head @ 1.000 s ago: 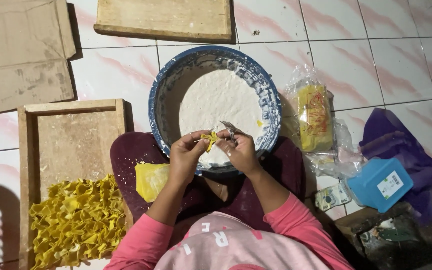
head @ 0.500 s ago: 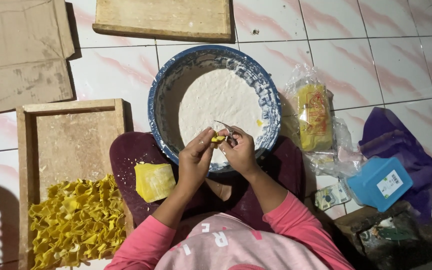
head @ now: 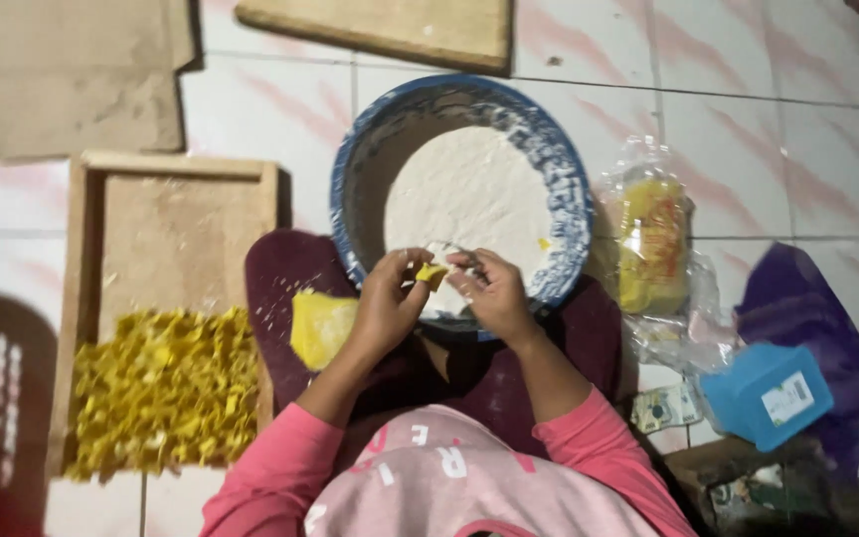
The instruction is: Filling small squares of yellow dough with a white mixture and folding them into specific shapes by hand.
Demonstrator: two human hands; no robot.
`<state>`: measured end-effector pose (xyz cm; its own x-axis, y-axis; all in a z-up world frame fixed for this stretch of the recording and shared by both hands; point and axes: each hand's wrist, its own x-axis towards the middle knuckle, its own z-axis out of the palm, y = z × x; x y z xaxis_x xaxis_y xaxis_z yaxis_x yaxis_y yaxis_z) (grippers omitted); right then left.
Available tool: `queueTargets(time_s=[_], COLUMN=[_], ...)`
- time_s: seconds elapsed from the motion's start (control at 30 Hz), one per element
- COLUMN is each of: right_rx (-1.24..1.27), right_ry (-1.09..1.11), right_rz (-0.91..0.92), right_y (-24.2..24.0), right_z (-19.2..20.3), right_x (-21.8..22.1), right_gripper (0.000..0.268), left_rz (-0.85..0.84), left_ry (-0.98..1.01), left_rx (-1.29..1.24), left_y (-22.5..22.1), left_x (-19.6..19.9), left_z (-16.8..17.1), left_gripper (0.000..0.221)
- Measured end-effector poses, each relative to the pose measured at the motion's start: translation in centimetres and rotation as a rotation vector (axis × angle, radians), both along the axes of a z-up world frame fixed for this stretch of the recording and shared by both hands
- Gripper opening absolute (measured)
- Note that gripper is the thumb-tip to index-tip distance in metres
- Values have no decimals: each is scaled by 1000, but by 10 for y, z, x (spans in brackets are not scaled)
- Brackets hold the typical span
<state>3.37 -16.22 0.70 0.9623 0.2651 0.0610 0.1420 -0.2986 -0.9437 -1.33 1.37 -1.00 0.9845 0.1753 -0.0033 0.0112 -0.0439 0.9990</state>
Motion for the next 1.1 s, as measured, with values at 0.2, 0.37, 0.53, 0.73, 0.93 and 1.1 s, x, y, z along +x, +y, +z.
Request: queueTargets(time_s=[0.2, 0.37, 0.53, 0.73, 0.93, 1.1], right_rx=[-82, -191, -277, -319, -326, -295], right_ry=[104, 133, 137, 134, 148, 140], right_rz=[14, 59, 53, 74, 69, 84], right_y=[-11, -18, -15, 8, 14, 21], right_z=[-35, -41, -37, 1, -4, 8], right_x=[0, 3, 5, -11, -11, -16], right_gripper=[15, 16, 15, 13, 10, 11], left_rz=[279, 486, 720, 1028, 1171, 1200], left_ry=[-81, -179, -91, 203, 515, 634], left_rx=[177, 361, 676, 801, 822, 878], left_y=[60, 130, 214, 288, 339, 347], left_x=[-16, -47, -90, -138, -149, -144], left_z=[0, 1, -57, -101, -163, -187], left_gripper=[26, 22, 22, 11, 14, 13])
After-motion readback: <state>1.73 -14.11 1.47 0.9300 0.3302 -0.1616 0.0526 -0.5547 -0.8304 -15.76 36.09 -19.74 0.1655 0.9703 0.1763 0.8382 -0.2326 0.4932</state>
